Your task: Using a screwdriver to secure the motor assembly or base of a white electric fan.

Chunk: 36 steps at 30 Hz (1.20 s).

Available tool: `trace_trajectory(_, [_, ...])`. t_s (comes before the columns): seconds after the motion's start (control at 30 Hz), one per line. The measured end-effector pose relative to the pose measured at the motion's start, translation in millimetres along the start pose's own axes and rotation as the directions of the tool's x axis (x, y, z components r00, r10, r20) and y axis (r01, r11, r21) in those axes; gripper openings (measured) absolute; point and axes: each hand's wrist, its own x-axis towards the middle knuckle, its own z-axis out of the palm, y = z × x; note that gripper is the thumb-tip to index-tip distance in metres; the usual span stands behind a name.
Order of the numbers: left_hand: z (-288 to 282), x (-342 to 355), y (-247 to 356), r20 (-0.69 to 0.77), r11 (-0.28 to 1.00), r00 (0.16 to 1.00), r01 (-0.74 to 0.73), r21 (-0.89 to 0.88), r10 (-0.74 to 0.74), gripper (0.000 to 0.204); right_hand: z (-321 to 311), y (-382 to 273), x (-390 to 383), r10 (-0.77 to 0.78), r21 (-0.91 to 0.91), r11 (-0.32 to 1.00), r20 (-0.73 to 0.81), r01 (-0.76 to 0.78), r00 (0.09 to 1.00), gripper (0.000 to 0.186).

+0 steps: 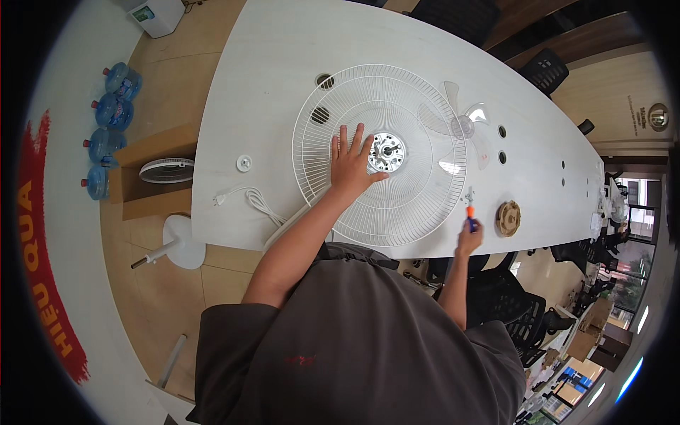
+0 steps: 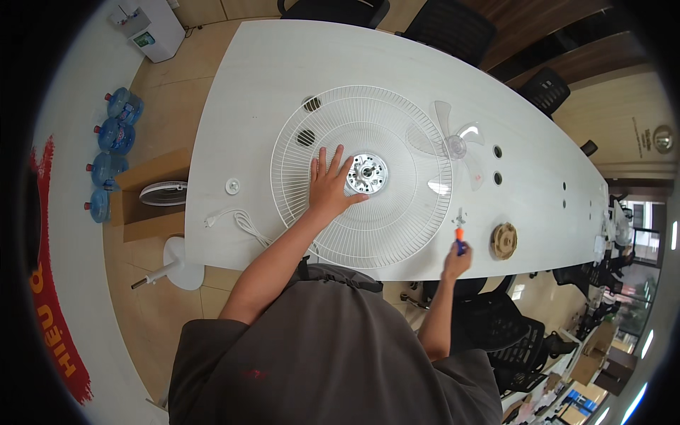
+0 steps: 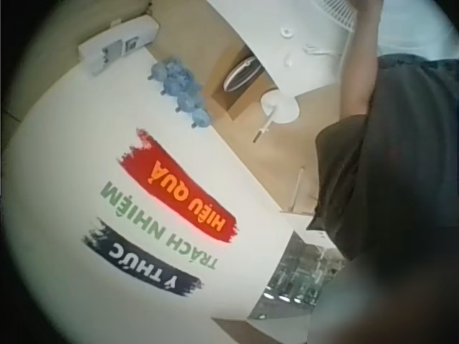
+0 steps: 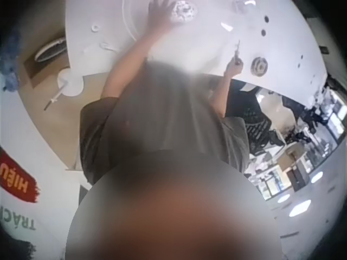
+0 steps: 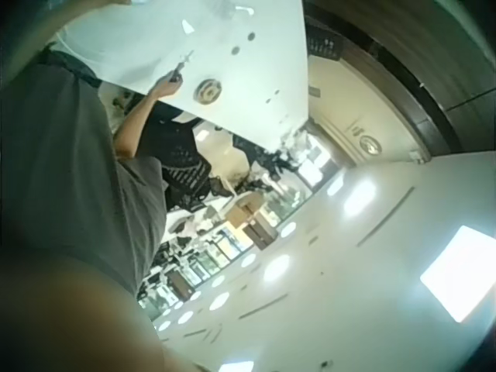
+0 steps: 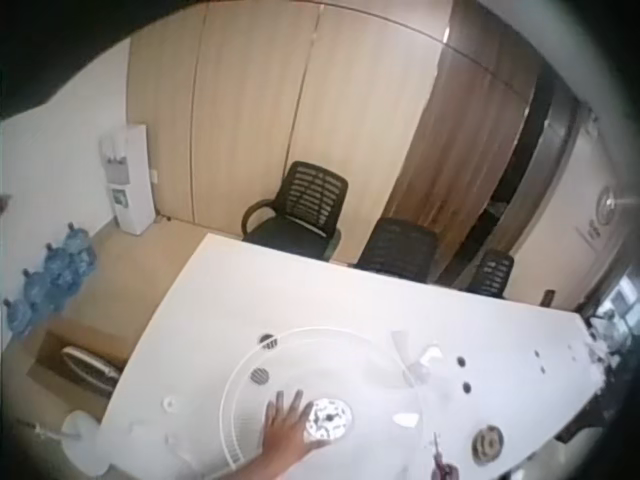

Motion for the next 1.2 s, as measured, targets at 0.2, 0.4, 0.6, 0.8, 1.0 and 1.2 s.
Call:
trace_trajectory(0.2, [2.7,2.2,1.6,-0.006,1.000,1.000,-0.016,0.004,0.016,0.099,-72.7,-206.9,35.3,-0.502,0.178,0.854,0.029,0.489,0.865,0.033])
trace_trajectory(0.4, [3.5,4.0,1.2,-0.006,1.000,1.000,-0.014,-0.004,0.014,0.100,-35.2,-348.9,-11.0,-0.767,0.312,0.622,0.423,0.718,0.481,0.029])
trace_trajectory(0.6, [2.0,3.6,2.9,-0.019,1.000,1.000,-0.013,0.006,0.013,0.100,18.4,-389.3,-27.1,-0.769,0.322,0.481,0.602,0.815,0.216,0.026])
trace_trajectory(0.8, [0.3,0.9,6.0,-0.054,1.000,0.998,-0.013,0.003,0.014,0.099,46.2,-386.6,-28.8,-0.736,0.353,0.450,0.667,0.820,0.116,0.026])
trace_trajectory(1.0, [-2.1,1.5,6.5,-0.044,1.000,0.999,-0.007,-0.005,0.007,0.100,56.4,-383.9,-31.1,-0.729,0.316,0.411,0.678,0.855,0.099,0.026])
trace_trajectory(1.2, [-1.5,1.9,6.4,-0.041,1.000,0.999,-0.004,-0.004,0.004,0.101,60.4,-381.4,-31.8,-0.728,0.336,0.427,0.679,0.839,0.098,0.026])
